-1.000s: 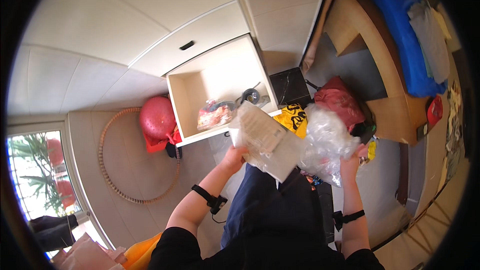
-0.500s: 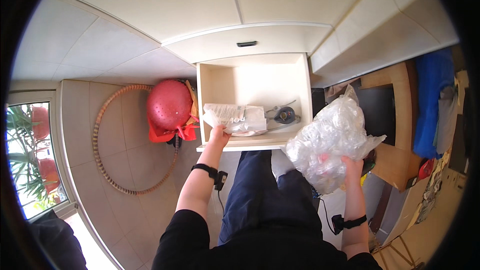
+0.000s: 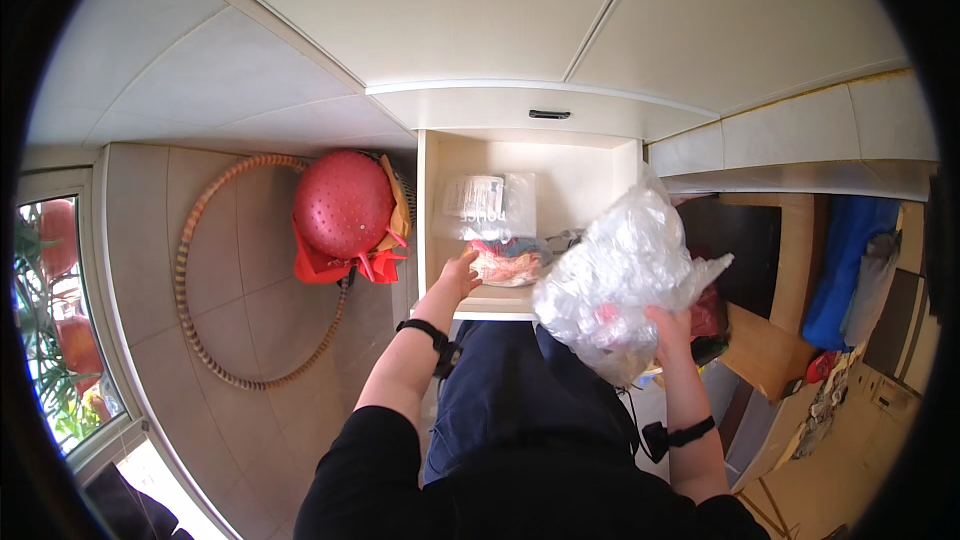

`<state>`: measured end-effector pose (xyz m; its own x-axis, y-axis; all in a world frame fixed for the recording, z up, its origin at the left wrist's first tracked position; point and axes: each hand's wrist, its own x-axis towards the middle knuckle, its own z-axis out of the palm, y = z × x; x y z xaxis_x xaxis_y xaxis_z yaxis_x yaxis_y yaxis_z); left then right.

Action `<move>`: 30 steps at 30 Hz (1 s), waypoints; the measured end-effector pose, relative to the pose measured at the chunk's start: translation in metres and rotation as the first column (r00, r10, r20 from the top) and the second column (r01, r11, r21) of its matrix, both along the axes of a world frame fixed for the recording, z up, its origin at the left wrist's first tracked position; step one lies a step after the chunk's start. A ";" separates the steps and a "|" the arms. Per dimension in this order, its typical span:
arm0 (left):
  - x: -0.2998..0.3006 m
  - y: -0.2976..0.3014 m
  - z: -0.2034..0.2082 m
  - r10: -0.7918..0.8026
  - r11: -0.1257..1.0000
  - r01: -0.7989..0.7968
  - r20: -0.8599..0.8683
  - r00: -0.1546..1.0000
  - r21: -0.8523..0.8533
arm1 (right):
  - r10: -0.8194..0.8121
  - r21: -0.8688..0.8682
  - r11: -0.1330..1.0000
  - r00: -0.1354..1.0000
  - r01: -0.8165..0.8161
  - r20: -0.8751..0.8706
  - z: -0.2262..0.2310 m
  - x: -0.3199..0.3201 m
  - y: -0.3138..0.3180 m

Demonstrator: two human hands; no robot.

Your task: The person picks up various items from the floor, including clothing, bags, and small objects, and places them into a dresser drawer.

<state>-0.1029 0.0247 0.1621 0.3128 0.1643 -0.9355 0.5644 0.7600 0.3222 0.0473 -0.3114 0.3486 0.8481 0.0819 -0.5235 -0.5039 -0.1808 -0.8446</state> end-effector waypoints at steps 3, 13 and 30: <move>-0.004 -0.009 0.049 -0.179 0.977 0.199 0.229 0.957 -0.070 | 0.047 0.168 0.986 0.976 -0.010 -0.214 0.018 0.008 0.042; 0.020 0.009 0.169 0.102 0.848 0.369 0.802 0.589 -0.379 | 0.107 0.331 0.944 0.935 0.012 -0.338 -0.014 0.025 0.105; -0.028 0.064 0.165 0.283 0.956 -0.293 0.315 0.906 -0.015 | 0.090 0.279 0.960 0.965 -0.018 -0.248 -0.041 0.085 0.109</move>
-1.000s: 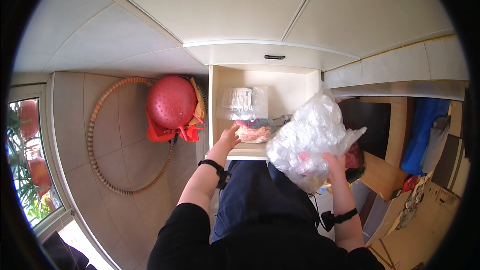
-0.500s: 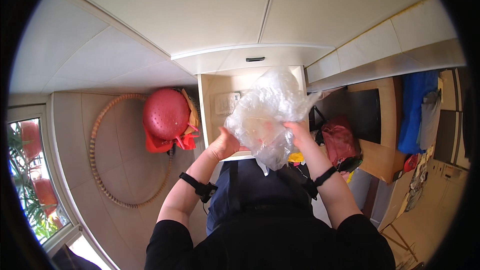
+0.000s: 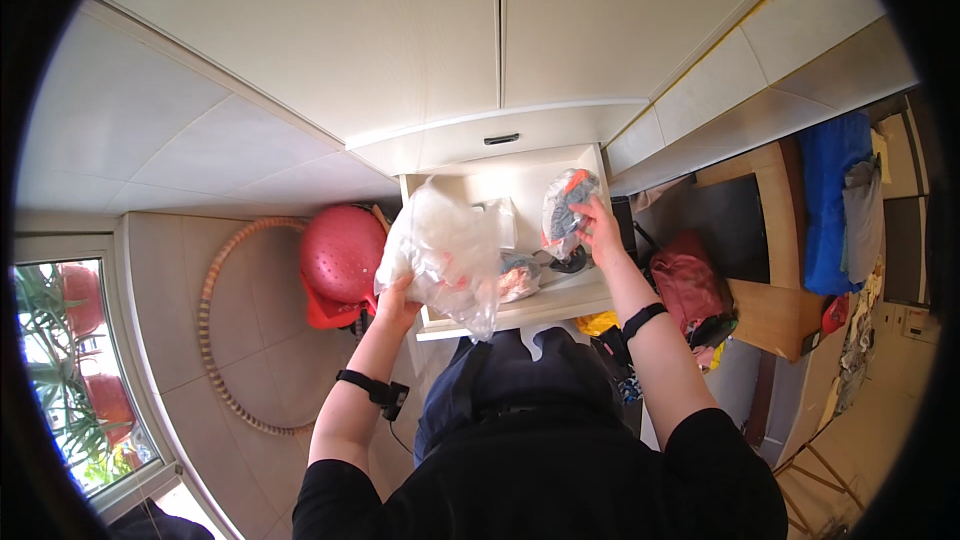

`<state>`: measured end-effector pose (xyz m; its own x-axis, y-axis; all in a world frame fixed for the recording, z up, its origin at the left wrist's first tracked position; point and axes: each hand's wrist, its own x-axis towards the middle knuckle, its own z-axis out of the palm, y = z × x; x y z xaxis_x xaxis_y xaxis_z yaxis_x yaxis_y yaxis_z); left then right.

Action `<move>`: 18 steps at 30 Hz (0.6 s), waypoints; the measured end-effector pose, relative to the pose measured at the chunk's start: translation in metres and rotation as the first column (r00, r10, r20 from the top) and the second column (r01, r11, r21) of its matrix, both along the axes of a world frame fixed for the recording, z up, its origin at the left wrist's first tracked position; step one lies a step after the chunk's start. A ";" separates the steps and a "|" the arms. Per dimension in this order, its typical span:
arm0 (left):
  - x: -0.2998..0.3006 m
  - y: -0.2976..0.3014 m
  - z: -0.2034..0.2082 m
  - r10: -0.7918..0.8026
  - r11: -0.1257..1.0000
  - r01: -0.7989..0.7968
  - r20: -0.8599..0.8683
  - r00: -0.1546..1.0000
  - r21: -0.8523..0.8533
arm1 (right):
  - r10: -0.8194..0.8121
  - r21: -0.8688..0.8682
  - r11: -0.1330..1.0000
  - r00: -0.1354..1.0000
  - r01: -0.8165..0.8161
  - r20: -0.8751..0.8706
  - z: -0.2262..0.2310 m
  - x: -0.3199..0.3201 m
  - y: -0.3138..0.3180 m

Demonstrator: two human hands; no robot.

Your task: The person picks up various items from the floor, including clothing, bags, and small objects, and places them into a dresser drawer.

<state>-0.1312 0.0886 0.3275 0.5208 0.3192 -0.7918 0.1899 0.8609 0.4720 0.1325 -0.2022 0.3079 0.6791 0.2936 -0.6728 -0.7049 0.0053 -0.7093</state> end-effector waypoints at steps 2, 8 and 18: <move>-0.005 0.003 -0.001 0.015 1.000 -0.015 -0.020 1.000 -0.007 | -0.072 0.012 0.997 0.996 0.072 0.056 -0.006 0.009 -0.007; -0.013 -0.004 -0.034 0.204 0.959 -0.182 0.079 0.976 -0.219 | 0.386 -0.326 0.851 0.912 -0.411 -0.141 -0.025 -0.023 -0.009; 0.033 -0.060 -0.012 -0.347 0.897 0.370 0.134 0.928 -0.241 | 0.426 0.252 0.897 0.864 -0.365 -0.267 -0.049 -0.118 0.034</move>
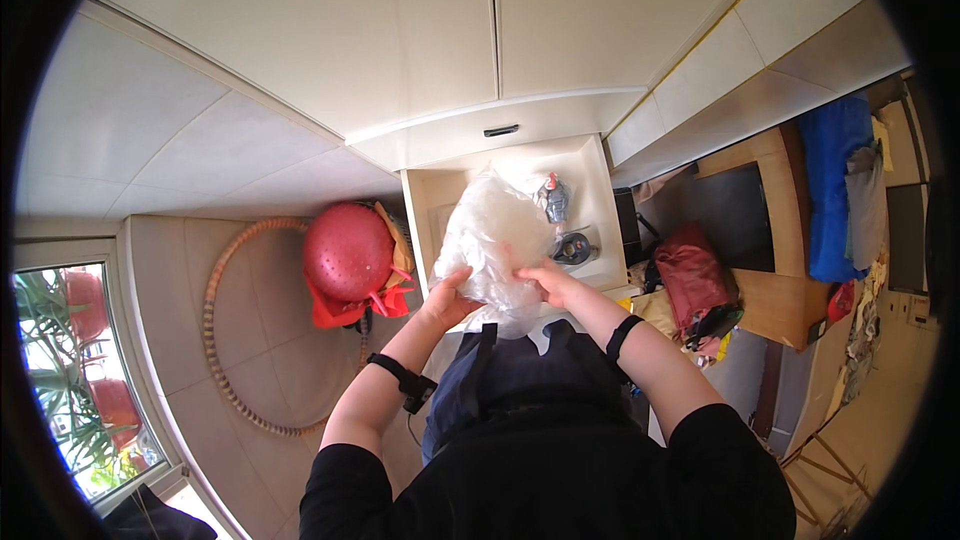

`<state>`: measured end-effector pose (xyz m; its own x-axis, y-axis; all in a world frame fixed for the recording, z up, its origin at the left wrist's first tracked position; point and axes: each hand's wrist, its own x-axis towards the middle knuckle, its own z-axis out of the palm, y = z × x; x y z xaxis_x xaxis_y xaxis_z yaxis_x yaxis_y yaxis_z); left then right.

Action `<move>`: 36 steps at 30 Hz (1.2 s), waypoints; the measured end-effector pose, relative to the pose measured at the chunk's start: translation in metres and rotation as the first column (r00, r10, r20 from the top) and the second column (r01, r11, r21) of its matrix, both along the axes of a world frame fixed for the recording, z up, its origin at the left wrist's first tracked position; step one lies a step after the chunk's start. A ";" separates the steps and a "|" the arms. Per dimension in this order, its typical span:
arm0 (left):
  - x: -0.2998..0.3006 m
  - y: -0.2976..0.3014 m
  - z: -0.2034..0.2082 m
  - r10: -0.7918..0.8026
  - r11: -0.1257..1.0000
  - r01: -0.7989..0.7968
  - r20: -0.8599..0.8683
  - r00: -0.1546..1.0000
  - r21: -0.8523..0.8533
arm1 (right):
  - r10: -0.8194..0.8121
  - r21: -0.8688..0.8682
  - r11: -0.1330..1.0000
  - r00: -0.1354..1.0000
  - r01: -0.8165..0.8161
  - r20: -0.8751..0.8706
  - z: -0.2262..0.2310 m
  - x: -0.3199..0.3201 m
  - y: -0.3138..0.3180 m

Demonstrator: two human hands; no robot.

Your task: The person picks up various items from the floor, including clothing, bags, and small objects, and places them into a dresser drawer.

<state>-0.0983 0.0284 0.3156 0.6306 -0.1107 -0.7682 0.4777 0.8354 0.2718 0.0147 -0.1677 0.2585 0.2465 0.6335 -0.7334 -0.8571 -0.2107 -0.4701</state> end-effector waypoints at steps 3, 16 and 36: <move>-0.005 0.012 -0.031 0.021 0.995 -0.015 -0.065 0.998 0.095 | -0.051 -0.337 0.937 0.991 0.090 0.124 -0.006 0.003 0.007; -0.052 0.034 -0.045 0.150 0.898 0.030 -0.371 0.916 0.439 | 0.332 -0.386 0.914 0.773 -0.123 0.541 -0.057 0.042 0.080; -0.034 -0.003 -0.050 -0.165 0.926 0.234 -0.239 0.957 0.296 | 0.798 -0.645 0.602 0.350 -0.471 0.490 -0.056 -0.038 -0.051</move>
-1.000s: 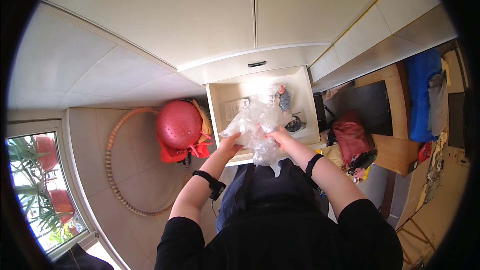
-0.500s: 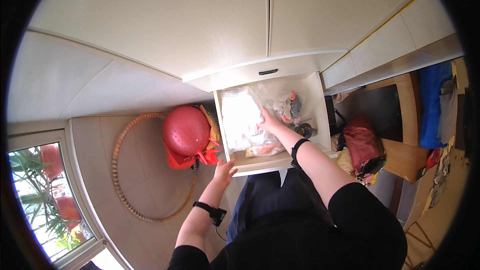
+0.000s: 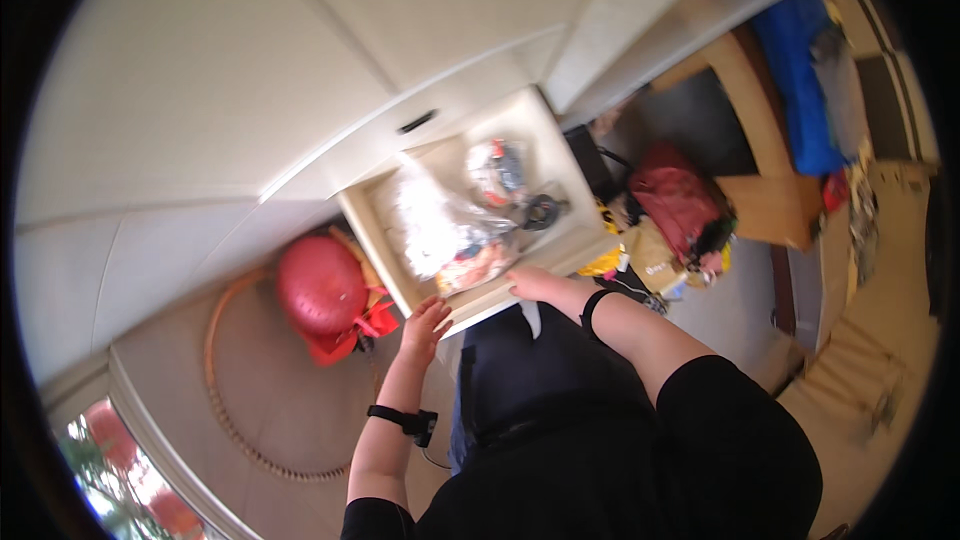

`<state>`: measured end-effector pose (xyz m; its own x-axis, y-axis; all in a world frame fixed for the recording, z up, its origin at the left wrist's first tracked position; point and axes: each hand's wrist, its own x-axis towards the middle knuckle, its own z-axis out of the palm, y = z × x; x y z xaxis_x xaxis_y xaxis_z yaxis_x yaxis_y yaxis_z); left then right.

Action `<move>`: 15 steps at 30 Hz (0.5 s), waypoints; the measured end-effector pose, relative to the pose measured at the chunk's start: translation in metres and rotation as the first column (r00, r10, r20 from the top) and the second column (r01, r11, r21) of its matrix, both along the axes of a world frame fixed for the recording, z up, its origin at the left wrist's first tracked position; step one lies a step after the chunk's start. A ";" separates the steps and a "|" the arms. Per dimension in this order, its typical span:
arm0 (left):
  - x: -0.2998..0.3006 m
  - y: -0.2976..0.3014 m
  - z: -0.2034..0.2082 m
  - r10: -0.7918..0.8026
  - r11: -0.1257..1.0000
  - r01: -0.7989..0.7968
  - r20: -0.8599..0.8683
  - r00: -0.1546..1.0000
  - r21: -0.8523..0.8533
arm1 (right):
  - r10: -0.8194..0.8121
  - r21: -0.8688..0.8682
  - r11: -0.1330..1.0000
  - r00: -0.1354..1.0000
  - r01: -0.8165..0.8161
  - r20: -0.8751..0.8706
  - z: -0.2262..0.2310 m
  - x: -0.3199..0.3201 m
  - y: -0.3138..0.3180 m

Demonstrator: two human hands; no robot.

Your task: The person picks up various items from the floor, including clothing, bags, and small objects, and places them into a dresser drawer.

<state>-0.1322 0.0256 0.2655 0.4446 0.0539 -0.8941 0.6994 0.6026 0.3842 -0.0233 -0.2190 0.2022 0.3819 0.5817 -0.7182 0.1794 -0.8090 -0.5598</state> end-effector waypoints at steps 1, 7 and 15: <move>0.010 -0.006 0.001 -0.053 0.999 0.053 0.026 0.998 -0.011 | -0.031 -0.024 0.999 0.999 0.030 -0.022 0.007 -0.003 -0.017; 0.069 -0.065 0.008 -0.293 0.954 0.296 0.067 0.954 -0.047 | -0.320 -0.099 0.938 0.940 0.332 0.120 0.011 -0.026 -0.152; 0.092 -0.170 -0.004 -0.544 0.839 0.543 0.022 0.839 0.028 | -0.627 -0.069 0.726 0.701 0.684 0.341 -0.046 -0.097 -0.297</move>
<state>-0.0403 -0.1440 0.2620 0.4323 -0.1864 -0.8823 0.9013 0.1207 0.4161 -0.1206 -0.5156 0.1567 0.8118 -0.0191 -0.5837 -0.3133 -0.8577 -0.4077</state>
